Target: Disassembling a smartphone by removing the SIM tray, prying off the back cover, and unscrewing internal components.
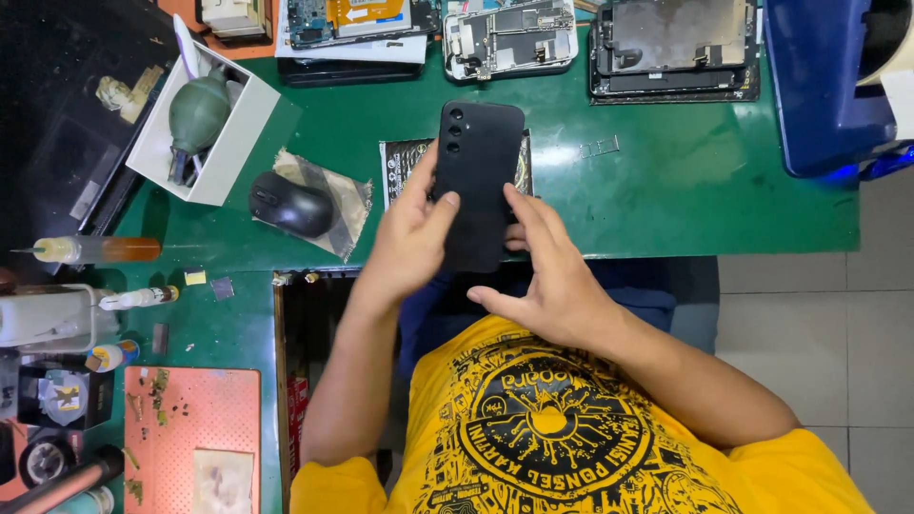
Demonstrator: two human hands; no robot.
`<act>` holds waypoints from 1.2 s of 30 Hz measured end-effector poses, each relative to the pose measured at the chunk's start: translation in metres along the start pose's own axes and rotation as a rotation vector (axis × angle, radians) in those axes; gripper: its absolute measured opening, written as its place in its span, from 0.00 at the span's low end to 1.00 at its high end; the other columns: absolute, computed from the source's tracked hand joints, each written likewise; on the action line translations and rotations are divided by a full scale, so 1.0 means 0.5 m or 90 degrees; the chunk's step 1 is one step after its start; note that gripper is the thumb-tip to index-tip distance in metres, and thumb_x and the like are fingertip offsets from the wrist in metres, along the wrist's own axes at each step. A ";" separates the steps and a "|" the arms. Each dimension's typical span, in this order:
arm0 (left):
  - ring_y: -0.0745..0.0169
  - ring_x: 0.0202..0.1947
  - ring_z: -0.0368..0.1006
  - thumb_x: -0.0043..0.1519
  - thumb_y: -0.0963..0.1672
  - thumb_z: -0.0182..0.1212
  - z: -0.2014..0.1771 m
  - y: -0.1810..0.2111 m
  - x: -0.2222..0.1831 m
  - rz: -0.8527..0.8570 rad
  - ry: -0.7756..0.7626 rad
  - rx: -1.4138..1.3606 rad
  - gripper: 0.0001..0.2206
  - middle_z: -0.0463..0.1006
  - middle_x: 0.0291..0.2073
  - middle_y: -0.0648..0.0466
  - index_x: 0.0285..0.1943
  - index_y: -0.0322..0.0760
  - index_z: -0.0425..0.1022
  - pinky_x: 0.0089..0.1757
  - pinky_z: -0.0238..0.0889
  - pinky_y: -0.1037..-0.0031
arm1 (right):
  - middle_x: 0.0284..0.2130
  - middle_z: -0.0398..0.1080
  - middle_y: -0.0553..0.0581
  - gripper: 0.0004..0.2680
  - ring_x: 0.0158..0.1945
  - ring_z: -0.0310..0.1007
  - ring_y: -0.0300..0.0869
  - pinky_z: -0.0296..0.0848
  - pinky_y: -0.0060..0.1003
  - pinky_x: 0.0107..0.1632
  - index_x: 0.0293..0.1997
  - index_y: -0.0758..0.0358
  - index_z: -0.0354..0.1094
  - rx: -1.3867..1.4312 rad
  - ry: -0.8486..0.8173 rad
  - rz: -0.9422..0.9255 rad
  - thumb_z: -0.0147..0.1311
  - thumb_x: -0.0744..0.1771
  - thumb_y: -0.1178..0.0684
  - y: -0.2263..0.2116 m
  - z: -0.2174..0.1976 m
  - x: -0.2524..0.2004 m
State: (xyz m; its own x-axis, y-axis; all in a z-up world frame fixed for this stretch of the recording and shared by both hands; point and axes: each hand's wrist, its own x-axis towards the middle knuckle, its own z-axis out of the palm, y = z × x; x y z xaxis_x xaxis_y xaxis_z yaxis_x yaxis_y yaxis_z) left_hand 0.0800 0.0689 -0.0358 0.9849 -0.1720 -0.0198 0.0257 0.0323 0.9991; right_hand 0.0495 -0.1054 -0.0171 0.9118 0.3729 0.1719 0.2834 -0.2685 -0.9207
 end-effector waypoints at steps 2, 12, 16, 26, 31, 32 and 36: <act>0.55 0.47 0.63 0.57 0.38 0.41 -0.035 0.037 0.023 -0.006 -0.023 0.141 0.22 0.64 0.51 0.43 0.61 0.35 0.49 0.46 0.60 0.63 | 0.46 0.54 0.72 0.31 0.43 0.65 0.56 0.66 0.41 0.46 0.58 0.73 0.44 -0.023 -0.026 -0.008 0.62 0.54 0.56 0.002 -0.009 0.008; 0.50 0.40 0.69 0.45 0.44 0.47 -0.055 0.135 0.098 -0.090 -0.106 0.531 0.20 0.75 0.33 0.53 0.48 0.50 0.70 0.42 0.60 0.64 | 0.41 0.62 0.54 0.13 0.53 0.55 0.47 0.42 0.57 0.53 0.44 0.55 0.62 -0.585 -0.008 -0.270 0.50 0.61 0.44 0.076 -0.035 0.050; 0.46 0.38 0.69 0.44 0.43 0.46 -0.015 0.133 0.109 -0.103 -0.162 0.501 0.21 0.75 0.32 0.49 0.48 0.47 0.70 0.41 0.61 0.62 | 0.39 0.64 0.52 0.11 0.51 0.58 0.45 0.42 0.56 0.53 0.41 0.54 0.64 -0.580 0.029 -0.268 0.50 0.60 0.43 0.090 -0.071 0.020; 0.39 0.36 0.66 0.43 0.44 0.46 0.031 0.121 0.114 -0.015 -0.251 0.630 0.23 0.68 0.34 0.46 0.50 0.42 0.69 0.36 0.61 0.55 | 0.50 0.62 0.59 0.13 0.55 0.55 0.53 0.32 0.62 0.55 0.52 0.60 0.63 -0.630 0.052 -0.181 0.45 0.64 0.49 0.134 -0.181 0.021; 0.47 0.40 0.64 0.43 0.47 0.47 0.029 0.074 0.095 0.057 -0.243 0.775 0.29 0.65 0.38 0.50 0.59 0.41 0.59 0.37 0.59 0.61 | 0.49 0.64 0.63 0.14 0.55 0.56 0.56 0.29 0.64 0.55 0.50 0.65 0.65 -0.621 0.117 -0.169 0.48 0.65 0.48 0.161 -0.173 0.014; 0.49 0.44 0.62 0.44 0.47 0.48 0.029 0.071 0.088 0.077 -0.230 0.807 0.30 0.66 0.40 0.50 0.60 0.41 0.57 0.40 0.56 0.62 | 0.49 0.64 0.65 0.14 0.55 0.57 0.57 0.29 0.64 0.55 0.49 0.67 0.65 -0.625 0.145 -0.173 0.49 0.65 0.47 0.167 -0.174 0.013; 0.51 0.51 0.59 0.49 0.48 0.50 0.025 0.066 0.065 0.079 -0.213 0.789 0.29 0.66 0.48 0.49 0.62 0.39 0.53 0.45 0.53 0.62 | 0.48 0.64 0.67 0.16 0.53 0.59 0.57 0.30 0.62 0.56 0.49 0.69 0.65 -0.599 0.179 -0.180 0.51 0.64 0.46 0.172 -0.176 0.010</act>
State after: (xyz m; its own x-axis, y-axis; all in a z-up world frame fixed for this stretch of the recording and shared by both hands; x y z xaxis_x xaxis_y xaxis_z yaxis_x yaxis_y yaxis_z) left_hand 0.1109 0.0522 -0.0030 0.8742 -0.4763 -0.0946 -0.4150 -0.8340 0.3637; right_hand 0.1047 -0.2049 -0.0643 0.7778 0.3412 0.5279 0.5070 -0.8370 -0.2060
